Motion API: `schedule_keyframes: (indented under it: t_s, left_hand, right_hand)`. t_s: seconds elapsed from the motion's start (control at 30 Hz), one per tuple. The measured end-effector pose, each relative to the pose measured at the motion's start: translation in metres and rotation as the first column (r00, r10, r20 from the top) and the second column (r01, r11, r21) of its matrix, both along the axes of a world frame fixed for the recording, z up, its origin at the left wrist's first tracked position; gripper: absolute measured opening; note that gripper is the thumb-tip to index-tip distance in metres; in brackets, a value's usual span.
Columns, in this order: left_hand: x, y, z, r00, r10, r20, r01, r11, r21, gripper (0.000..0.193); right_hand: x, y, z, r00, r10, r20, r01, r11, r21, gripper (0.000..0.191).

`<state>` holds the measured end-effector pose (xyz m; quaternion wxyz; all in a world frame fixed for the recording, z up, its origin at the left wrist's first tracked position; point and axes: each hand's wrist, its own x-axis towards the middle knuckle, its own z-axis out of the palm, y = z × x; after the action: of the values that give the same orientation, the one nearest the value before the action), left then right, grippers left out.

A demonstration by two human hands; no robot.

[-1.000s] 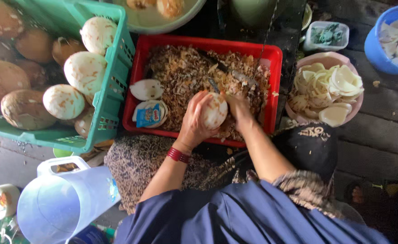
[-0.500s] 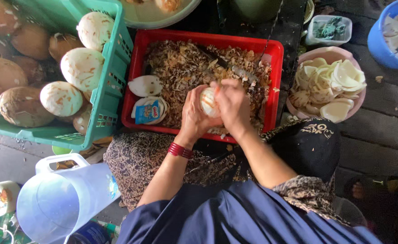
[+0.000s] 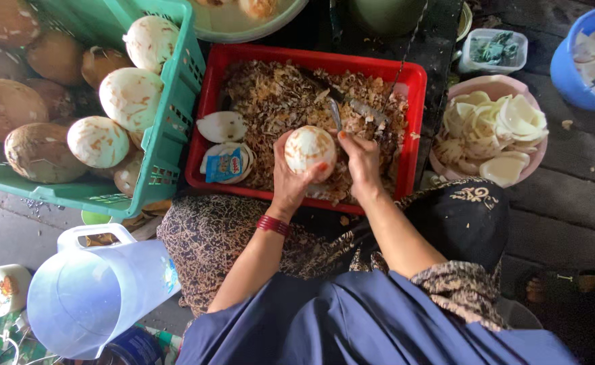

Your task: The person sits on the floor and scrapes the fibrous outer husk off coconuts with a knife, letting the husk pieces fall into a red tray beside them. They occasionally rinse a peeled coconut in a bowl of water and place finished coconuts in a green crate.

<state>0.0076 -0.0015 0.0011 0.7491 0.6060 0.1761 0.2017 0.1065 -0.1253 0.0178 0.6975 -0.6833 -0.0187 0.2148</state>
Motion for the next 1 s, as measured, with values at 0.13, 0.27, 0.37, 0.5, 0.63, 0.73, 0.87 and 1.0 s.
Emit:
schedule_keyframes:
  t_s: [0.13, 0.27, 0.37, 0.5, 0.63, 0.73, 0.87, 1.0]
  left_hand:
    - [-0.013, 0.003, 0.002, 0.991, 0.072, -0.116, -0.009, 0.882, 0.472, 0.098]
    - [-0.011, 0.017, 0.013, 0.988, 0.049, -0.146, 0.044, 0.815, 0.577, 0.102]
    - [0.003, 0.022, 0.016, 0.999, -0.033, -0.033, 0.046, 0.793, 0.608, 0.107]
    - [0.011, 0.022, 0.017, 0.979, -0.115, -0.169, 0.193, 0.788, 0.585, 0.069]
    - [0.012, 0.025, 0.021, 0.979, -0.11, -0.171, 0.194, 0.759, 0.622, 0.092]
    - [0.012, 0.022, 0.025, 0.988, -0.124, -0.092, 0.153, 0.7, 0.698, 0.088]
    - [0.013, 0.02, 0.033, 0.984, -0.114, -0.136, 0.177, 0.699, 0.693, 0.081]
    - [0.007, 0.018, 0.045, 0.976, -0.217, -0.03, 0.162, 0.623, 0.765, 0.087]
  right_hand:
    - [0.002, -0.005, -0.007, 0.999, 0.032, 0.036, -0.036, 0.992, 0.12, 0.027]
    - [0.002, -0.006, 0.003, 0.994, 0.085, 0.069, -0.09, 0.993, 0.082, 0.026]
    - [-0.015, 0.0, 0.017, 0.811, 0.178, 0.558, -0.003, 0.954, -0.299, 0.026]
    - [-0.029, 0.013, 0.02, 0.42, 0.318, 0.85, 0.164, 0.895, -0.416, 0.025]
    - [-0.007, 0.019, 0.024, 0.894, 0.188, 0.406, -0.099, 0.968, -0.231, 0.023]
    - [-0.008, 0.014, 0.03, 0.881, 0.218, 0.421, -0.061, 0.932, -0.356, 0.025]
    - [-0.024, 0.007, 0.023, 0.234, 0.33, 0.914, 0.303, 0.869, -0.391, 0.018]
    - [0.007, 0.003, 0.001, 0.917, 0.12, 0.379, -0.075, 0.989, -0.13, 0.029]
